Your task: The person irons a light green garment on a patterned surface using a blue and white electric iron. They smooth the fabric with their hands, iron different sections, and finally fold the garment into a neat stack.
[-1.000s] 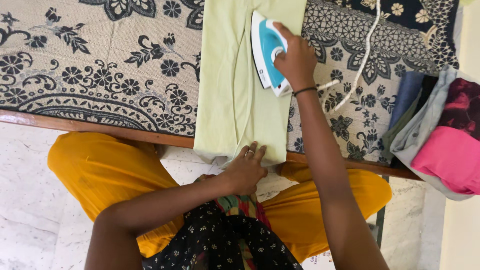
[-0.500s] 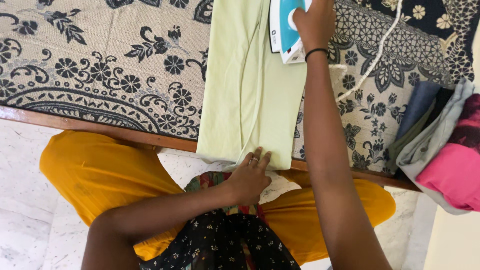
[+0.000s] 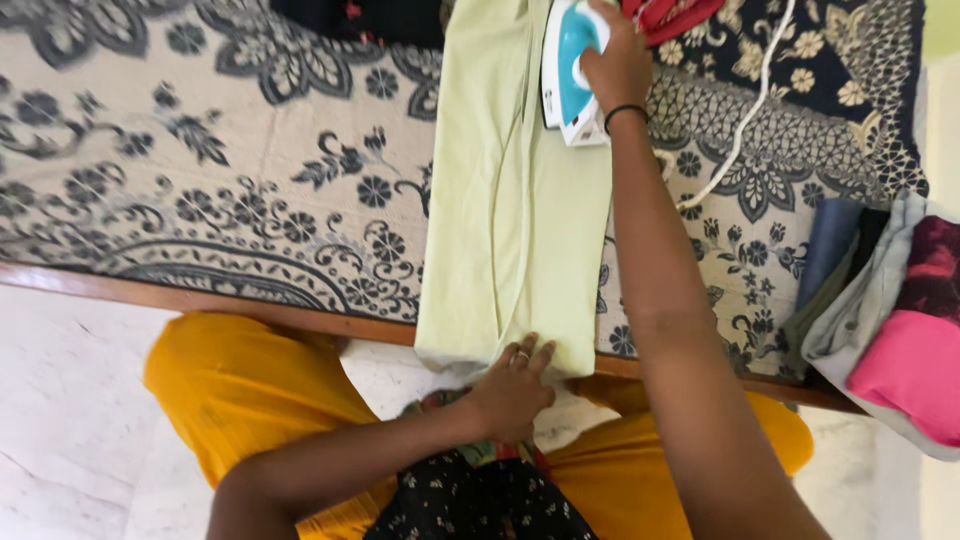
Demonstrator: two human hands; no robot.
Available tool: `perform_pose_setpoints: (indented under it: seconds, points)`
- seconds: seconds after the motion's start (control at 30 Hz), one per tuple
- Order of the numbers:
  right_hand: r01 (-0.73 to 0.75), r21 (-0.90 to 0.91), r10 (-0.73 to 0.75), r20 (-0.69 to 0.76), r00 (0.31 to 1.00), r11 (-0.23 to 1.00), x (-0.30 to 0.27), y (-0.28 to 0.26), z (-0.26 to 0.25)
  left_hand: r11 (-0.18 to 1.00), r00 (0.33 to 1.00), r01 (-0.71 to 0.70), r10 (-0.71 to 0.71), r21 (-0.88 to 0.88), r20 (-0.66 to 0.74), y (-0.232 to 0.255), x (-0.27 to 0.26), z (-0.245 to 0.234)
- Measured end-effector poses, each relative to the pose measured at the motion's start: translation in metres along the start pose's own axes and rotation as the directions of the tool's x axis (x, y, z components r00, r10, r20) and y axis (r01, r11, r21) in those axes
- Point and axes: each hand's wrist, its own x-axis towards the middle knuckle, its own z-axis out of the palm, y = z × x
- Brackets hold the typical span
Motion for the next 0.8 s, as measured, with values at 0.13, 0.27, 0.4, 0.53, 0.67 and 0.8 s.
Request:
perform_pose_setpoints:
  seconds: [0.13,0.27,0.4,0.53,0.67,0.8]
  points:
    - [0.022,0.092,-0.041,0.208,0.977,0.996,0.011,0.003,-0.031,1.000,0.995,-0.006,0.008,0.011,-0.103,-0.002,0.000,0.013]
    - [-0.052,0.036,0.039,0.292,0.956,0.998,-0.004,-0.016,-0.096,1.000,0.999,0.003,-0.003,-0.006,-0.041,-0.004,-0.005,0.006]
    - [0.321,-0.028,-0.307,0.231,0.923,0.947,-0.068,-0.041,-0.172,0.999,1.000,0.015,-0.015,-0.047,0.007,0.011,-0.014,0.005]
    - [0.246,-0.040,-0.223,0.302,0.927,0.968,-0.153,-0.081,-0.232,0.998,0.999,0.024,-0.022,-0.049,0.032,0.027,-0.019,0.010]
    - [0.192,-0.061,-0.151,0.404,0.902,0.980,-0.213,-0.120,-0.239,0.999,0.999,0.029,-0.030,0.012,0.030,0.030,-0.017,0.015]
    - [0.255,0.027,-0.237,0.469,0.851,0.967,-0.241,-0.140,-0.219,0.997,0.998,0.047,-0.045,0.054,-0.037,0.032,-0.018,0.016]
